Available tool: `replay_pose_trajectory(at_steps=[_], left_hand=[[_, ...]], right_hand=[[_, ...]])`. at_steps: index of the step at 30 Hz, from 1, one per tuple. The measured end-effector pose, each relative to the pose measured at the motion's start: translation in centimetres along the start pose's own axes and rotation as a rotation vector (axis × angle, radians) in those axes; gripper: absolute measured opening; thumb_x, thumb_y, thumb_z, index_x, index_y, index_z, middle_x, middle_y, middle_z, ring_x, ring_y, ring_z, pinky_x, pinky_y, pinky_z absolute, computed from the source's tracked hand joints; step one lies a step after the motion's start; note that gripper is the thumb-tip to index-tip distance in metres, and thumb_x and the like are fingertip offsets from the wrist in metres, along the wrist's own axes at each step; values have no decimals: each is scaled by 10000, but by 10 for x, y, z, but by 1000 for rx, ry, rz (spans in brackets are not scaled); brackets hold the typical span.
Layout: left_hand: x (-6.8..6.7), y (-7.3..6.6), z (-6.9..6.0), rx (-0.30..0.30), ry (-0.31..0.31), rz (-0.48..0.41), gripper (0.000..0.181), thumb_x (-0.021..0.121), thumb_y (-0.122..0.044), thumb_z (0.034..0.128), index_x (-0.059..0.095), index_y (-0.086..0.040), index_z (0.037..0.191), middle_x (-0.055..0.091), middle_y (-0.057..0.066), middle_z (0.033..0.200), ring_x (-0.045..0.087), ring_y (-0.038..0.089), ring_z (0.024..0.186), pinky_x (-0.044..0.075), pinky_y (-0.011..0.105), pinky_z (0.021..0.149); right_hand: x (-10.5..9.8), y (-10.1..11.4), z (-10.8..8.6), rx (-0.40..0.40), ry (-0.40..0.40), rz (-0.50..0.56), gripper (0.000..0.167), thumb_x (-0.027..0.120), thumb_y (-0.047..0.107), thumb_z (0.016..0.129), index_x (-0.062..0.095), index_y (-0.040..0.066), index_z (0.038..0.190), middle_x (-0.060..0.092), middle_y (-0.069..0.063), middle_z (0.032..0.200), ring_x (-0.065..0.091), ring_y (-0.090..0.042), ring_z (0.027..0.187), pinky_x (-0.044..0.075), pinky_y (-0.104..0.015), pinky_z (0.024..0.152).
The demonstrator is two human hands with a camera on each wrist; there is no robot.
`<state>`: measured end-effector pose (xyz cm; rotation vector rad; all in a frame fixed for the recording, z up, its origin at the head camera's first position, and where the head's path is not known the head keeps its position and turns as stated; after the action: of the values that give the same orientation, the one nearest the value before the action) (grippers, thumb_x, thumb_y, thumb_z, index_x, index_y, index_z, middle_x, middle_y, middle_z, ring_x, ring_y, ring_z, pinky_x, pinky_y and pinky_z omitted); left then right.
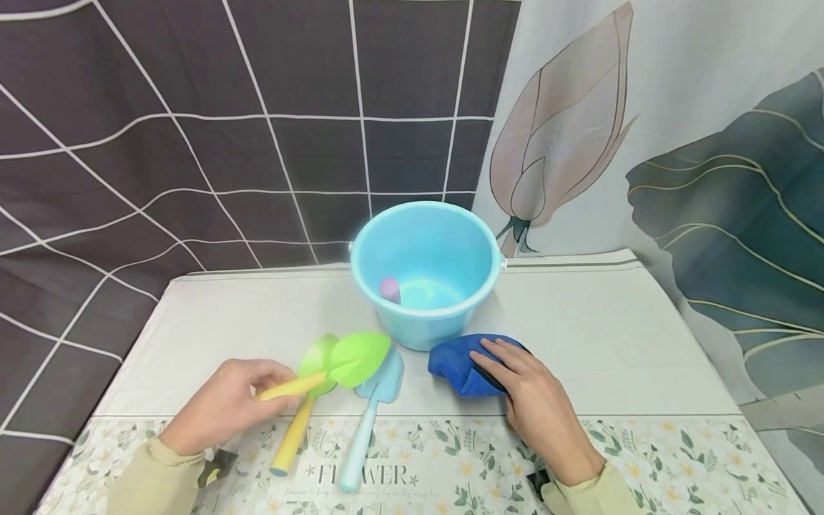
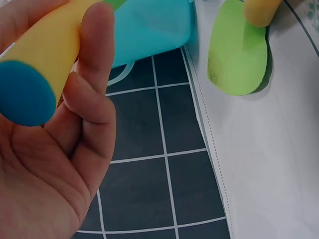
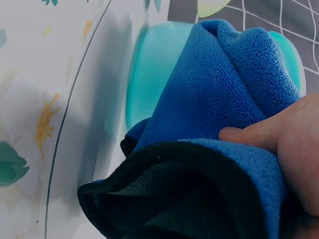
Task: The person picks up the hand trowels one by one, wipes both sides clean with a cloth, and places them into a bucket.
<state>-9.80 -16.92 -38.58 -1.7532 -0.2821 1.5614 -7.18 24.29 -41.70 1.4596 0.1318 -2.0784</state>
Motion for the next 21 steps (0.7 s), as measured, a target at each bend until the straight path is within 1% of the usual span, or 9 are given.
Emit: replay_pose_trajectory(at_steps=[4,8,12,15,17,21], left_hand=[[1,-1,0,0,-44,16,176,844,-200,798,743,-245,934,630,-182,767,558,30,670,488,243,633],[3,-1,0,12,-80,25,214,863,-183,778,748,-224,954,643,-164,819,533,36,682,468,249,650],[6,-1,0,38,-98,26,230,868,-149,775,741,-204,958,619,-151,818,501,34,674,452,248,634],[9,0,0,52,-125,19,271,883,-119,757,732,-230,953,616,-165,836,501,39,667,455,243,625],[10,0,0,64,-146,13,301,892,-106,742,727,-245,952,628,-178,867,510,41,677,462,242,634],[12,0,0,95,-186,4,324,899,-88,728,734,-234,965,664,-171,947,532,35,710,484,248,657]], right_hand=[[0,0,0,4,2,0,773,689,-266,655,650,96,1337,551,-120,1431,517,-383,1286,514,-542,908],[0,1,0,5,1,-1,776,691,-262,655,649,100,1340,553,-118,1430,520,-382,1284,515,-543,903],[0,1,0,5,5,-2,776,693,-260,656,646,99,1342,550,-116,1432,518,-381,1285,518,-539,900],[0,0,0,11,14,-10,766,687,-253,664,644,98,1343,545,-114,1437,514,-378,1290,515,-529,907],[0,0,-1,15,19,-12,760,682,-251,666,644,94,1342,545,-119,1435,514,-382,1288,515,-531,905],[0,-1,-1,20,24,-18,751,678,-246,671,643,91,1341,543,-129,1434,511,-389,1288,517,-533,902]])
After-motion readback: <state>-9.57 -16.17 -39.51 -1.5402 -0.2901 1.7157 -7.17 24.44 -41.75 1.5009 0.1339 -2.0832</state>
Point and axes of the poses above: each hand's wrist, its own z-axis towards the middle knuckle, its own x-axis out of the palm, y = z × x, the point moved 1 cm from there along z, towards the middle knuckle
